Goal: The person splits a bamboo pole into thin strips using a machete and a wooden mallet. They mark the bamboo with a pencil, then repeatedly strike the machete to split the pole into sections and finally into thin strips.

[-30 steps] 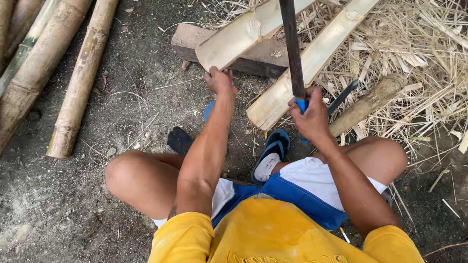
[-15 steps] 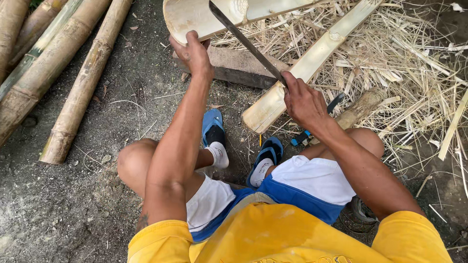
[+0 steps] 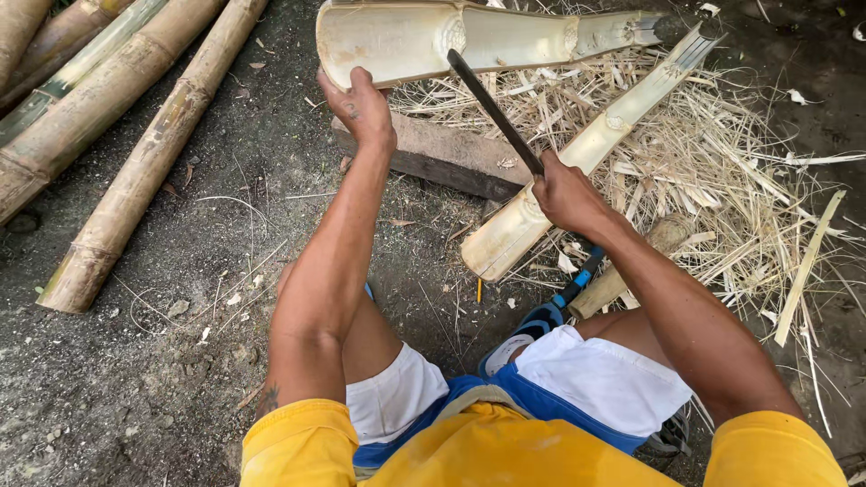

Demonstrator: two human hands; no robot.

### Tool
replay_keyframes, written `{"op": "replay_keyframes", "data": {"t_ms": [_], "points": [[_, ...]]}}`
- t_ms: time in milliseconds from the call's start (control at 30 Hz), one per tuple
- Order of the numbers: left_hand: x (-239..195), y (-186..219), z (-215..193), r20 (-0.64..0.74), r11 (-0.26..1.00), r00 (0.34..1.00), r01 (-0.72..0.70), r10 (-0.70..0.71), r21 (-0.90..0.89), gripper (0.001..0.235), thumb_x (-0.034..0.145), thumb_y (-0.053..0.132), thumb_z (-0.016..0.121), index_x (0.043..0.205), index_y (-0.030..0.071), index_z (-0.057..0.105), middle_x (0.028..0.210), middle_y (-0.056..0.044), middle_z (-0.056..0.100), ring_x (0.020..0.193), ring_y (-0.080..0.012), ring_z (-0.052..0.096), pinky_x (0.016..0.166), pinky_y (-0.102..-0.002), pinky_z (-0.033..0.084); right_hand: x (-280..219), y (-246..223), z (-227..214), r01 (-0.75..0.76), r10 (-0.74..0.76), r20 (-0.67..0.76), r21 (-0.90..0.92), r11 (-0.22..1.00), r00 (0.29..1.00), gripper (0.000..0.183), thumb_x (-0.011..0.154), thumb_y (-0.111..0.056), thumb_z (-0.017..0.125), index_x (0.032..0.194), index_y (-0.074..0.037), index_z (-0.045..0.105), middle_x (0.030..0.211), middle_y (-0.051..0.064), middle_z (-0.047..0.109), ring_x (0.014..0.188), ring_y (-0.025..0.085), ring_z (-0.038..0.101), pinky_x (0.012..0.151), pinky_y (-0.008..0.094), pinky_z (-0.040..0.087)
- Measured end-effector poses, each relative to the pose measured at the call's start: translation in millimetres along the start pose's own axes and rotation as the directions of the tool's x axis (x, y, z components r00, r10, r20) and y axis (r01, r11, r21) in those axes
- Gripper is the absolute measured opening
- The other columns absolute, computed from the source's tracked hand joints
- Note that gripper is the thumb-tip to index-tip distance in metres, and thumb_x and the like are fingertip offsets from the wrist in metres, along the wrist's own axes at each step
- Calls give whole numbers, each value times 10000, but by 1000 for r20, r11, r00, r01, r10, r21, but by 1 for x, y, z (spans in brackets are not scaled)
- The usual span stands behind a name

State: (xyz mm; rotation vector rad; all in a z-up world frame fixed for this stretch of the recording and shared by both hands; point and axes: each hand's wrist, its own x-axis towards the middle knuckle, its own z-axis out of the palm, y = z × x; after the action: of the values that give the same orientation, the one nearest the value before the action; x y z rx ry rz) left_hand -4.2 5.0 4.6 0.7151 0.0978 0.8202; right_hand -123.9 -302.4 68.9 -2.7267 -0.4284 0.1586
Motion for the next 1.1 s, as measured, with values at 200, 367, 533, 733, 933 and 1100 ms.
{"op": "replay_keyframes", "data": {"t_ms": [200, 367, 533, 733, 933, 1100], "points": [[18, 2, -5, -41, 980, 999, 41, -34, 196, 677, 856, 3, 468, 1492, 93, 252, 1263, -183, 544, 1014, -272, 631, 820, -426, 643, -34, -71, 4, 142, -175, -132, -228, 963, 976, 304, 1078, -100, 387, 1372, -35, 425, 1052, 242, 625, 517, 295, 646, 435, 414, 528], [25, -2, -7, 2, 999, 999, -45, 45, 9, 645, 932, -45, 444, 1531, 90, 247, 1383, -232, 493, 1165, -269, 604, 947, -397, 616, -11, -68, 35, 711, -900, -396, -579, 398, 182, 260, 1095, -157, 512, 1294, -9, 433, 867, 150, 629, 639, 263, 647, 537, 370, 563], [16, 19, 8, -79, 972, 990, 128, -115, 196, 694, 872, -72, 446, 1525, 88, 279, 1363, -261, 526, 977, -318, 587, 771, -422, 570, 42, -10, 1, -59, 14, -83, -576, 815, 996, 178, 1068, -114, 458, 1226, -35, 432, 748, 153, 585, 549, 291, 585, 457, 444, 456], [3, 1, 14, 60, 999, 998, -23, 24, -27, 683, 908, -71, 436, 1539, 86, 227, 1424, -253, 477, 1154, -292, 631, 915, -397, 629, 14, -17, 14, -207, 190, 85, 343, 916, 978, 161, 1076, -149, 450, 1219, -76, 452, 710, 105, 573, 519, 198, 527, 453, 383, 456], [0, -12, 18, -21, 994, 1000, -18, 20, 104, 691, 950, -3, 465, 1570, 122, 185, 1450, -230, 410, 1205, -315, 577, 969, -388, 599, -24, -45, 15, 323, -350, -385, -133, 937, 854, 277, 1056, -83, 561, 1296, -23, 436, 823, 136, 627, 590, 256, 638, 541, 420, 509], [-5, -8, 19, -53, 997, 999, 15, -11, 71, 702, 907, -7, 437, 1544, 148, 186, 1430, -234, 458, 1185, -318, 589, 922, -427, 607, 4, -12, 29, 551, -752, -409, -513, 658, 517, 290, 1064, -93, 549, 1316, -9, 434, 838, 158, 621, 645, 281, 621, 545, 399, 518]]}}
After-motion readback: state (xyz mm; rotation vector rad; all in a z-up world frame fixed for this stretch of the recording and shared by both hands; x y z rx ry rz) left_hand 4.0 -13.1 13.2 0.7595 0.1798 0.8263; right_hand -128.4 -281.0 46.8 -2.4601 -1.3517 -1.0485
